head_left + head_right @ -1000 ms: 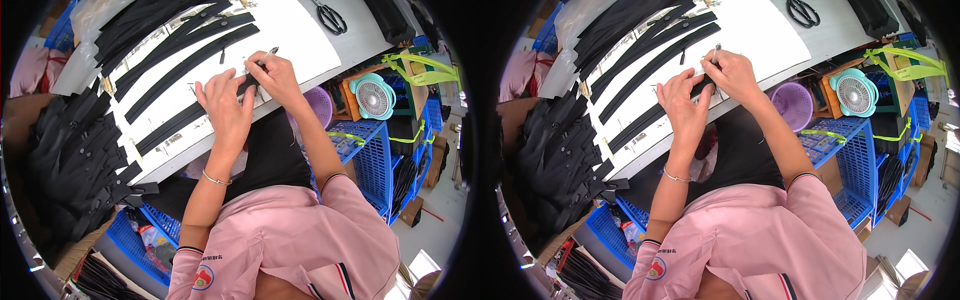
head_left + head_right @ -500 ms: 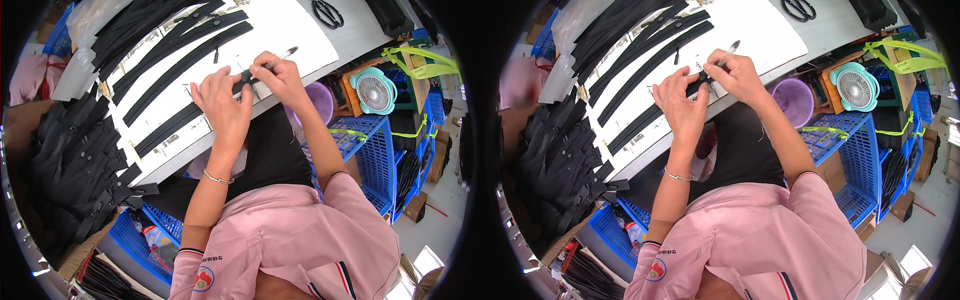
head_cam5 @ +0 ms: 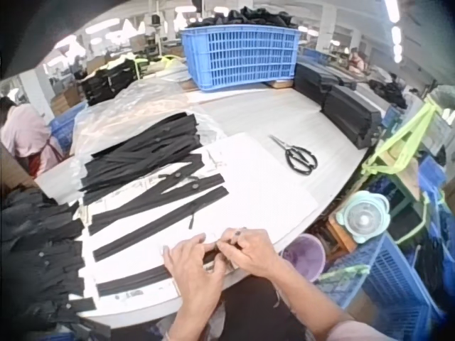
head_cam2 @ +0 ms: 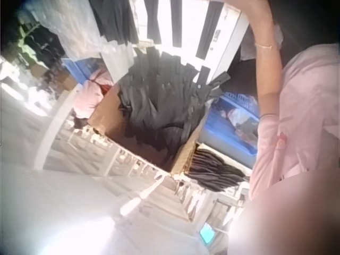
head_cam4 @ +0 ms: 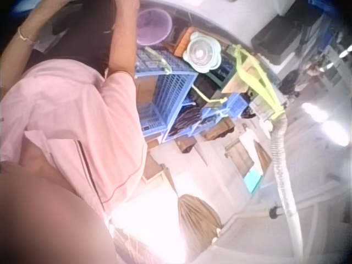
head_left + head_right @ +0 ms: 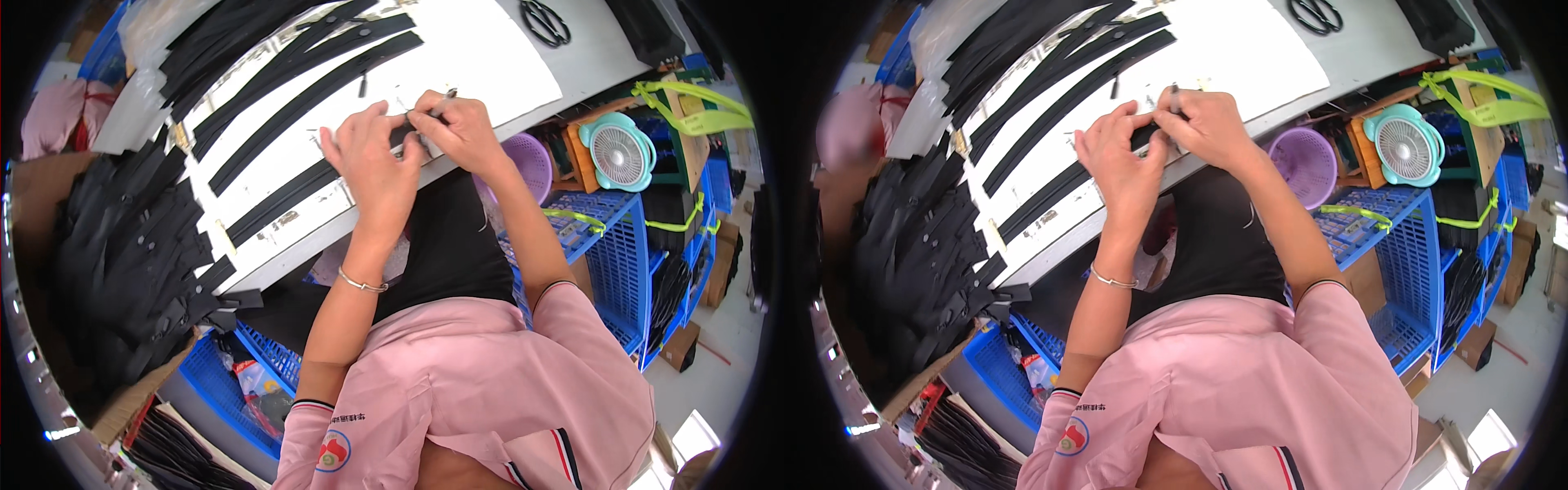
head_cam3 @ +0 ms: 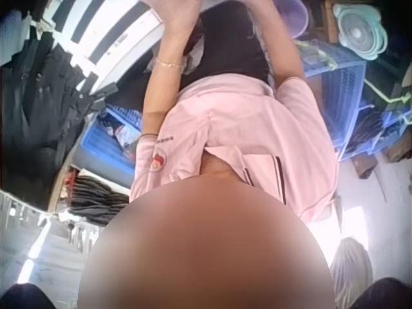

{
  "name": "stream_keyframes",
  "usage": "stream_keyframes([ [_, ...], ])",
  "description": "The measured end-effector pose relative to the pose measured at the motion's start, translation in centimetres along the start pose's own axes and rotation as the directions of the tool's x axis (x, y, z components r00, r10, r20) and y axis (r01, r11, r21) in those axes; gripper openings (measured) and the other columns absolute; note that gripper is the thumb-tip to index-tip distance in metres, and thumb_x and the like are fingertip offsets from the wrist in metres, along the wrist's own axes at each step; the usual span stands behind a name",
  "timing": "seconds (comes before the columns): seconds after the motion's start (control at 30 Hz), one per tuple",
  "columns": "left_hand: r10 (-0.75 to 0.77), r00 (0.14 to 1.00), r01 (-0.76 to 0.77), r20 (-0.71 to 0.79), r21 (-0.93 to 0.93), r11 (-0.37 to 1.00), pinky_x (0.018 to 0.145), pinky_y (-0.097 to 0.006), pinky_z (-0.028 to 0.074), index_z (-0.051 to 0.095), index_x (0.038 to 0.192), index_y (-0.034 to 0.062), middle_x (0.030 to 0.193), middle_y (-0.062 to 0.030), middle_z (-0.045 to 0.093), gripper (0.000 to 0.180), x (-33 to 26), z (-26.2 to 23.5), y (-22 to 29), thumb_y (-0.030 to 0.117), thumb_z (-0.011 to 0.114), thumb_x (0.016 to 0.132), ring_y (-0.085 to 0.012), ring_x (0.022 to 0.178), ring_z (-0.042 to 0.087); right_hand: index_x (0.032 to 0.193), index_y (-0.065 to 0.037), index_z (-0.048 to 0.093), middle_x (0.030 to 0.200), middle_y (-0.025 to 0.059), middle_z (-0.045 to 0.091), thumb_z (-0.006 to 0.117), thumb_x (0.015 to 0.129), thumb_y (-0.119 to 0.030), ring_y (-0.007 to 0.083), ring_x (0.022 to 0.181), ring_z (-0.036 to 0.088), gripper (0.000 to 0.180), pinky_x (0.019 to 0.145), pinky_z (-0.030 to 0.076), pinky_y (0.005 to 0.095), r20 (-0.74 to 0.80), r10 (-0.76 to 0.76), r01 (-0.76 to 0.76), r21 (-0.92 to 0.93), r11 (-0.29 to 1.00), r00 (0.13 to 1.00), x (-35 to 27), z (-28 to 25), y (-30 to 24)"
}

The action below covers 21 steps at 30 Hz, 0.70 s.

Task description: Marking specific positions on black zippers using a pen and a template on a workbench.

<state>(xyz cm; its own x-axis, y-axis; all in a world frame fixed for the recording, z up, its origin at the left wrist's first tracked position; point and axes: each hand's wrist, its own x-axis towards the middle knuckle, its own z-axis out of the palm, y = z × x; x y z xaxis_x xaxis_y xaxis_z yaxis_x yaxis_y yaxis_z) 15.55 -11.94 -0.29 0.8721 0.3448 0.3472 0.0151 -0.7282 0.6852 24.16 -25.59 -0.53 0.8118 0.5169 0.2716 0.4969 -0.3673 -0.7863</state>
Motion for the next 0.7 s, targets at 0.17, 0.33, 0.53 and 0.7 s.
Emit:
stream_keyframes([
  [0.17,0.059,0.997,-0.058,-0.046,0.029,0.998,0.12,-0.063,0.016,0.069,0.123,0.0095,0.138,-0.0124,0.06,0.038,-1.7,-1.0,0.0,0.021,0.076,0.087,-0.0326,0.134,0.05,0.086,-0.001,0.068,0.075,0.0035,0.066,0.068,0.094,-0.013,0.0091,0.072,0.062,0.015,0.067,0.048,0.0262,-0.037,0.155,-0.136,0.32,0.938,0.987,-0.6,-0.8,0.4],
  [0.33,0.055,0.998,-0.055,0.04,-0.022,0.998,0.119,-0.067,0.013,0.064,0.13,0.0015,0.144,-0.0168,0.055,0.04,-2.9,-1.6,-1.0,0.016,0.07,0.093,-0.0365,0.138,0.046,0.092,-0.001,0.066,0.079,-0.0001,0.06,0.066,0.097,-0.008,0.0058,0.069,0.054,0.009,0.063,0.042,0.0203,-0.178,0.183,-0.074,0.491,0.868,0.967,-1.5,-1.4,1.7],
  [0.53,0.07,0.995,-0.071,0.07,0.011,0.997,0.121,-0.066,0.012,0.062,0.133,0.003,0.151,-0.0204,0.051,0.042,4.2,-1.8,-4.4,0.017,0.068,0.094,-0.0402,0.146,0.039,0.096,-0.003,0.068,0.077,-0.0011,0.06,0.068,0.096,-0.008,0.0012,0.063,0.047,0.005,0.053,0.033,0.0163,-0.226,0.233,-0.075,0.548,0.833,0.946,-0.8,-0.3,1.6],
  [0.7,0.087,0.996,-0.086,0.03,-0.039,0.996,0.125,-0.06,0.011,0.063,0.135,0.0059,0.153,-0.0192,0.05,0.044,0.8,-7.3,-3.4,0.005,0.061,0.091,-0.0419,0.15,0.034,0.097,-0.003,0.068,0.075,-0.0006,0.06,0.068,0.097,-0.009,0.0015,0.06,0.046,0.006,0.052,0.032,0.0164,-0.222,0.242,-0.092,0.53,0.843,0.944,-0.9,-0.4,1.9],
])
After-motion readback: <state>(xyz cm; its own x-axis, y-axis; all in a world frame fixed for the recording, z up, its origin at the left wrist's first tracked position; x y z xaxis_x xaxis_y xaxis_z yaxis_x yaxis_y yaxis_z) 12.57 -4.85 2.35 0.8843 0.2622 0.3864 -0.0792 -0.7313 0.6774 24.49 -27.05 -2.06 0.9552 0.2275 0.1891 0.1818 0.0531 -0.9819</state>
